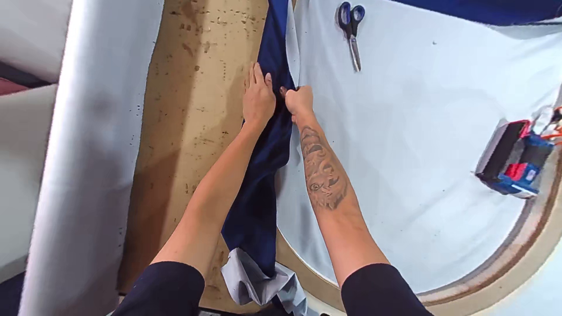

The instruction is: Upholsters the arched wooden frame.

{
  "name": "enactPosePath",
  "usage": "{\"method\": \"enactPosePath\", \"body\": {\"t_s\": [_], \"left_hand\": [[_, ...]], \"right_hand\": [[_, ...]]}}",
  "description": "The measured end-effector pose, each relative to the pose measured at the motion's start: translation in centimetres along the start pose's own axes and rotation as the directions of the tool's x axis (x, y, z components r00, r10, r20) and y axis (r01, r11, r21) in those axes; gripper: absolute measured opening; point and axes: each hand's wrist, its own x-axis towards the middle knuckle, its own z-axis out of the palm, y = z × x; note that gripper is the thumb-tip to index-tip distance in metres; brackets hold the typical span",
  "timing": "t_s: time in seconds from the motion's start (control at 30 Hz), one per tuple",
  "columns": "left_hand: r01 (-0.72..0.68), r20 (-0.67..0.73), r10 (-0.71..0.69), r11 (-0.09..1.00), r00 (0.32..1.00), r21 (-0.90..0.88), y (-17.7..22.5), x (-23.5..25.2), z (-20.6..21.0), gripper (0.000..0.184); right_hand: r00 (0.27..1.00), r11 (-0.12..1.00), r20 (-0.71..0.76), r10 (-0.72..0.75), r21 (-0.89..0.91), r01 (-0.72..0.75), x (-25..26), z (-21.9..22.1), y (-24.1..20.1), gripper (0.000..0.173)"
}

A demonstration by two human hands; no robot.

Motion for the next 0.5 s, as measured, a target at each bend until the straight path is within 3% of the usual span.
{"method": "enactPosePath", "body": {"t_s": [0.1, 0.33, 0.4, 0.5], "left_hand": [[0.076, 0.038, -0.080, 0.993, 0.996, 0.090, 0.3, 0.1, 0.0, 0.063], [-0.048, 0.119, 0.016, 0.962, 0.993, 0.268, 0.6, 0.1, 0.6, 0.072], [-0.034, 0.147, 0.011, 0.987, 0.989, 0.155, 0.5, 0.7, 0.1, 0.073], [0.050, 0.118, -0.016, 0.956, 0.993, -0.290, -1.2, 4.0, -0.6, 0.066]], "right_hand": [[0.998, 0.997, -0.036, -0.043, -0.067, 0.040, 0.0, 0.2, 0.3, 0.038], [0.999, 0.997, -0.002, -0.054, -0.057, 0.054, 0.5, -0.1, 0.6, 0.035], [0.999, 0.998, 0.011, -0.054, -0.031, 0.054, 0.5, -0.4, 0.6, 0.036], [0.997, 0.999, 0.064, -0.046, -0.025, 0.048, 0.4, -0.8, 0.6, 0.039]]}}
